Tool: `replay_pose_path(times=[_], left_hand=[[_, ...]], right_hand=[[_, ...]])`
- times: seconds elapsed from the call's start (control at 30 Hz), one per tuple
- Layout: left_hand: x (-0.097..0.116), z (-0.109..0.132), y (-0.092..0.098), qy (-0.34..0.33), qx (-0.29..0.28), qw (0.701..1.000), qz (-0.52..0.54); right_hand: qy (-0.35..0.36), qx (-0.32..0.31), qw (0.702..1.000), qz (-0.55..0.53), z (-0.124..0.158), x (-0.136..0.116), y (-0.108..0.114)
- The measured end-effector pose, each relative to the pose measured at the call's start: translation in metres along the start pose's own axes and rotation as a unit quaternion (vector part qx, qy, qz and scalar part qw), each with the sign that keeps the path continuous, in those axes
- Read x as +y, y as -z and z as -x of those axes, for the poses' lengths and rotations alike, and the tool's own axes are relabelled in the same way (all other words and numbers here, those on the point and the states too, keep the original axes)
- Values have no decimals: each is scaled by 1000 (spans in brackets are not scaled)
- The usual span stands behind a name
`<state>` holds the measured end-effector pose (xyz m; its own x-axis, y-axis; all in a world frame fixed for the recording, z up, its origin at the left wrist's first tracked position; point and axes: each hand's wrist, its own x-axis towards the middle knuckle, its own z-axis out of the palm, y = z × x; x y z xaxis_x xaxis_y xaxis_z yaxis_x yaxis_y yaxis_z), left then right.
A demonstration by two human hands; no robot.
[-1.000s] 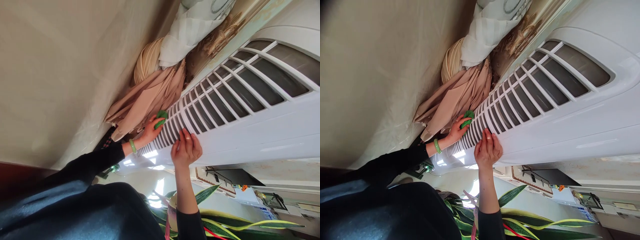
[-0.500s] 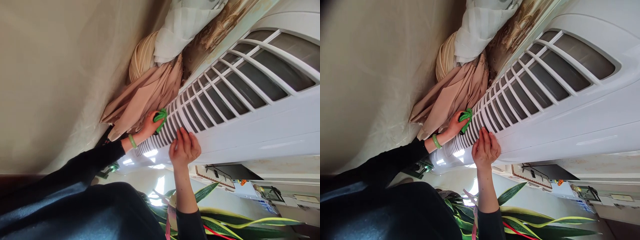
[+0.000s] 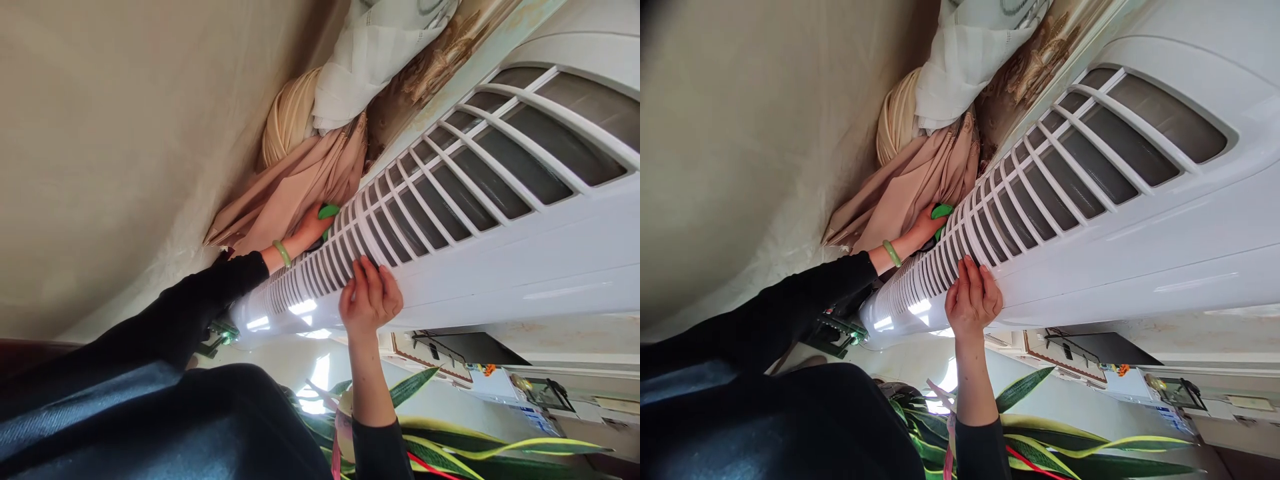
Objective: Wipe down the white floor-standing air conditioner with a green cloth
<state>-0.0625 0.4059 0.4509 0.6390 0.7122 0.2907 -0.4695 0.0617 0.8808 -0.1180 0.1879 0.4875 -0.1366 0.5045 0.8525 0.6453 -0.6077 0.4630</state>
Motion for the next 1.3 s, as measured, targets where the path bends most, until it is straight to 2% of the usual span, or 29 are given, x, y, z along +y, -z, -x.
replay_pose_path(times=[0.17,0.23,0.3,0.4,0.5,0.57,0.63,0.73,0.83,0.93,1.0,1.07,1.2,1.3], left_hand=[[9,52,17,-38,-29,998,-35],[10,62,21,-40,-30,998,-30],[9,57,22,-42,-32,998,-32],[4,32,16,-34,-37,998,-34],[3,10,6,-5,-9,1000,-16],[5,11,1,5,17,1000,-5],[8,27,1,4,35,999,3],[9,72,5,-13,45,999,2],[7,120,8,-75,-12,997,-24],[5,147,8,-136,-83,986,-54],[7,144,10,-150,-97,981,-74],[10,126,12,-142,-88,982,-92],[15,78,15,-71,12,991,-114],[15,74,13,-72,19,990,-121]], right_hand=[[-2,-5,1000,5,1,0,1],[-1,-5,1000,-1,1,0,1],[-3,-6,1000,-2,3,0,1],[-10,-10,1000,1,4,0,0],[-11,-9,1000,-3,5,0,1],[-11,-2,1000,-9,4,0,1],[-10,7,1000,-19,3,0,1],[-10,10,999,-35,3,1,1],[-11,10,999,-48,4,1,1],[-8,9,999,-37,4,2,1],[-6,8,1000,-29,3,2,2],[-6,7,999,-31,2,1,3],[-4,19,999,-51,1,1,3],[-2,34,998,-61,1,2,2]])
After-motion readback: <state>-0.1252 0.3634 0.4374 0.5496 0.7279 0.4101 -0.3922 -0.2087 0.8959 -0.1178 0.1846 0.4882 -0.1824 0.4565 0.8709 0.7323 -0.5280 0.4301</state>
